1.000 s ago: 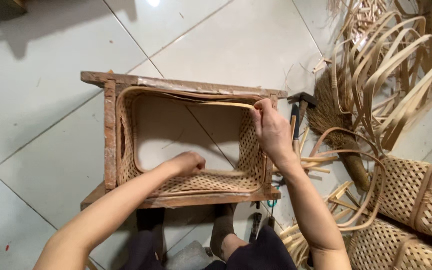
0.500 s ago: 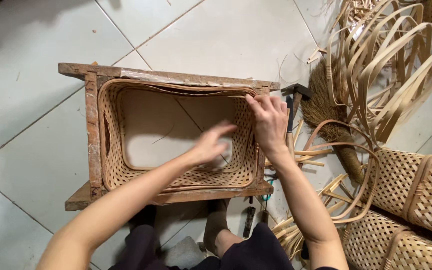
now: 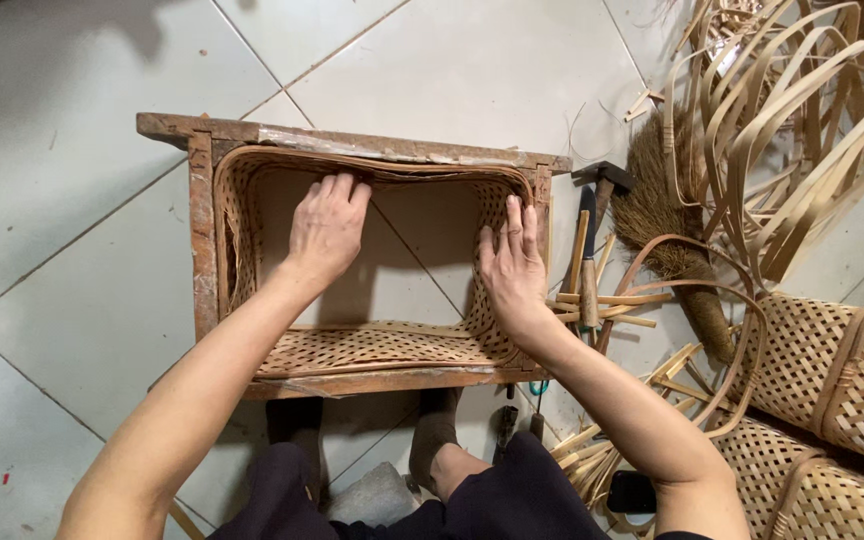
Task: The person sits on the floor with a rectangular wooden basket frame and fits a pre-woven bamboo panel inside it. They bend and tuck thin bamboo strips along the rim, weave additional bamboo ribs across the opening, and tap the strips into place with a hammer.
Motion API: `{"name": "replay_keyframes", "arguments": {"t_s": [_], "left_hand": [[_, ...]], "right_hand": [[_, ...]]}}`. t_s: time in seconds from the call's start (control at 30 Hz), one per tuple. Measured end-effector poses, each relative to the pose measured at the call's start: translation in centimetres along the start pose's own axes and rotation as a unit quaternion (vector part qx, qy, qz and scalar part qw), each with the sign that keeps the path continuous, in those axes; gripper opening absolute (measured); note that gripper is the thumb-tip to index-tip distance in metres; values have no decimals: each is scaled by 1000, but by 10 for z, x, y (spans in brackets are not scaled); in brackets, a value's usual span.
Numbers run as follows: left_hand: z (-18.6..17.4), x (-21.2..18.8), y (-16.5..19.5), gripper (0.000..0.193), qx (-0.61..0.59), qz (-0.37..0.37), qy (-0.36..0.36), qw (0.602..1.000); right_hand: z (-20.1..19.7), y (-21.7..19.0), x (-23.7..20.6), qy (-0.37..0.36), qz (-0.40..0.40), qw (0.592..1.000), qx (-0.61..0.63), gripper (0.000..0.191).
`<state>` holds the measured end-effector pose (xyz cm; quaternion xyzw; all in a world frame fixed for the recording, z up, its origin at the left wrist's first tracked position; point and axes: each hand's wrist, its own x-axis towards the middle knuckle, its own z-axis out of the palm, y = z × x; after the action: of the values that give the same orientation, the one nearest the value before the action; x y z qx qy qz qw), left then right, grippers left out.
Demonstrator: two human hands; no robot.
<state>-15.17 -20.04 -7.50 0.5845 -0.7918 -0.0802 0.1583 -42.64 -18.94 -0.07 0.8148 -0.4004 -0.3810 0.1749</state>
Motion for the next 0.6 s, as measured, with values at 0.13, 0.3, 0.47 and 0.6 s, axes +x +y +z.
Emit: {"name": "replay_keyframes", "arguments": {"t_s": [0.13,0.3,0.47,0.6], "left_hand": [[-3,5,0,28,-11,-13,0,1000],[11,19,-2,9,28,5,-66,997],[14,19,1,9,46,44,-91,994],[10,22,5,14,66,90,-123,986]], "right_hand": [[5,-10,4,-10,9,1000,-19,69],[1,-17,16,-35,24,998,-53,61],[-18,-12,30,-138,-41,989,-43,49],[-38,-8,45,-216,-118,969,-25,72]]}}
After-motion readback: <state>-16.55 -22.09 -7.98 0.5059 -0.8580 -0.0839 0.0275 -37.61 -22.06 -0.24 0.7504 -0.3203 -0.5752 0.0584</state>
